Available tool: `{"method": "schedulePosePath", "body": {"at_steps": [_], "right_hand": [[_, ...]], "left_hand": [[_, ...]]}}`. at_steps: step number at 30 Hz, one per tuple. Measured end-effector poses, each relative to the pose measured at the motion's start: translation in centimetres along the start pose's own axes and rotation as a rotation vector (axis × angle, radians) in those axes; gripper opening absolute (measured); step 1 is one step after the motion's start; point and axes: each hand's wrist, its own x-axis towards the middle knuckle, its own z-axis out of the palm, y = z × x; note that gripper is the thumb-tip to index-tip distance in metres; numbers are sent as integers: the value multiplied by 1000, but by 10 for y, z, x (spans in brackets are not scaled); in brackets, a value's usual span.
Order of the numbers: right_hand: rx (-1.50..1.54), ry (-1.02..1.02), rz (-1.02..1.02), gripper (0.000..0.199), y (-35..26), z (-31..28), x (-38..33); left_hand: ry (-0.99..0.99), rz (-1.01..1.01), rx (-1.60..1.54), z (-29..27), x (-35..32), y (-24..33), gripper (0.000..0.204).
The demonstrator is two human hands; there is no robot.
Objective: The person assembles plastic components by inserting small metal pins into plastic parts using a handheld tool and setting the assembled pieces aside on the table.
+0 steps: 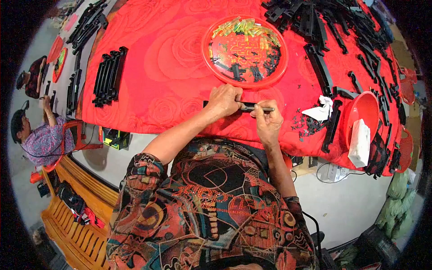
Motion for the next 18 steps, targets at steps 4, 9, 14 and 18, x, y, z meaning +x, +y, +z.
{"method": "schedulePosePath", "body": {"at_steps": [4,9,14,18], "right_hand": [[-27,64,-4,10,-3,4,0],[-100,57,40,7,-12,2,-4],[-43,74,128,8,-11,-3,-5],[7,60,108,8,-28,0,-5]], "left_hand": [[90,114,-100,-1,-7,-9,22],[417,448,-10,-16,-41,-31,22],[368,563,180,-18,-61,-37,26],[354,560,129,-6,-58,-44,27]]}}
